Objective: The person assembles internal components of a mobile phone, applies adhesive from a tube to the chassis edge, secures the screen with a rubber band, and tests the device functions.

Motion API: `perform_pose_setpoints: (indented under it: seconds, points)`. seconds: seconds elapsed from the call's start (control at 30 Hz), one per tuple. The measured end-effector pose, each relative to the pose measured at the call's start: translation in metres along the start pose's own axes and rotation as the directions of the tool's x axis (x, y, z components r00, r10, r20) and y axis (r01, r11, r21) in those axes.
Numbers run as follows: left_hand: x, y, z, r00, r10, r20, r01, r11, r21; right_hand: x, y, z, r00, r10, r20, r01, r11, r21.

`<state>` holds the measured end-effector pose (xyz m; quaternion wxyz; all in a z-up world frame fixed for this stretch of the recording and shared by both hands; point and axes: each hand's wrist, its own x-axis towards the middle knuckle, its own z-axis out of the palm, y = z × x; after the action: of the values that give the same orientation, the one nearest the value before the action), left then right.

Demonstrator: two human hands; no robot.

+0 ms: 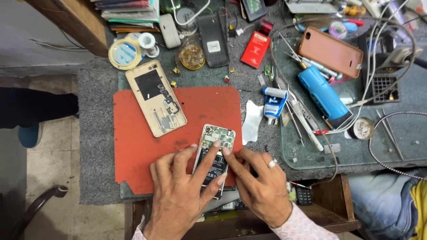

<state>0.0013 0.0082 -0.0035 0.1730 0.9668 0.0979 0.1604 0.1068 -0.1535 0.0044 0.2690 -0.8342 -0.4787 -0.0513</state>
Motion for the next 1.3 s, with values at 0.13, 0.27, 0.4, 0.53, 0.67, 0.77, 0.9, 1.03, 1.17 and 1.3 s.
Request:
perform_pose_setpoints:
  seconds: [0.13, 0.27, 0.4, 0.53, 0.67, 0.77, 0.9, 1.03, 1.17, 1.3]
  points:
    - [0.011, 0.0, -0.016, 0.997, -0.043, 0.069, 0.049, 0.995, -0.088, -0.009, 0.0, 0.006, 0.995, 0.04, -0.091, -0.033, 0.997, 0.073]
    - [0.03, 0.0, -0.019, 0.991, -0.045, 0.129, 0.055, 0.996, -0.071, -0.014, 0.003, 0.009, 0.989, 0.095, -0.112, -0.084, 0.991, 0.104]
    - [0.035, 0.003, -0.016, 0.989, -0.03, 0.143, 0.035, 0.999, -0.032, -0.015, 0.005, 0.01, 0.991, 0.118, -0.07, -0.11, 0.987, 0.117]
    - [0.035, 0.002, -0.012, 0.995, -0.006, 0.098, 0.004, 1.0, 0.021, -0.014, 0.005, 0.011, 0.993, 0.111, -0.04, -0.105, 0.986, 0.13]
    - [0.033, 0.001, -0.01, 0.997, -0.017, 0.07, 0.017, 1.0, -0.007, -0.014, 0.005, 0.011, 0.994, 0.106, -0.039, -0.102, 0.989, 0.111]
    - [0.029, 0.001, -0.011, 0.997, -0.051, 0.049, 0.054, 0.996, -0.072, -0.014, 0.005, 0.01, 0.991, 0.121, -0.058, -0.113, 0.985, 0.128]
    - [0.013, 0.011, -0.01, 0.994, -0.108, 0.004, 0.108, 0.989, -0.104, -0.01, 0.002, 0.01, 0.983, 0.147, -0.113, -0.131, 0.981, 0.142]
    - [-0.006, 0.025, -0.002, 0.995, -0.088, -0.036, 0.086, 0.995, -0.056, -0.007, 0.0, 0.012, 0.976, 0.174, -0.132, -0.155, 0.977, 0.146]
    - [-0.011, 0.032, 0.008, 0.988, -0.155, 0.002, 0.155, 0.986, -0.062, -0.004, -0.005, 0.008, 0.953, 0.259, -0.155, -0.217, 0.945, 0.244]
    - [-0.01, 0.035, 0.004, 0.98, -0.196, 0.02, 0.197, 0.974, -0.112, 0.003, -0.009, -0.003, 0.866, 0.499, -0.022, -0.447, 0.795, 0.409]
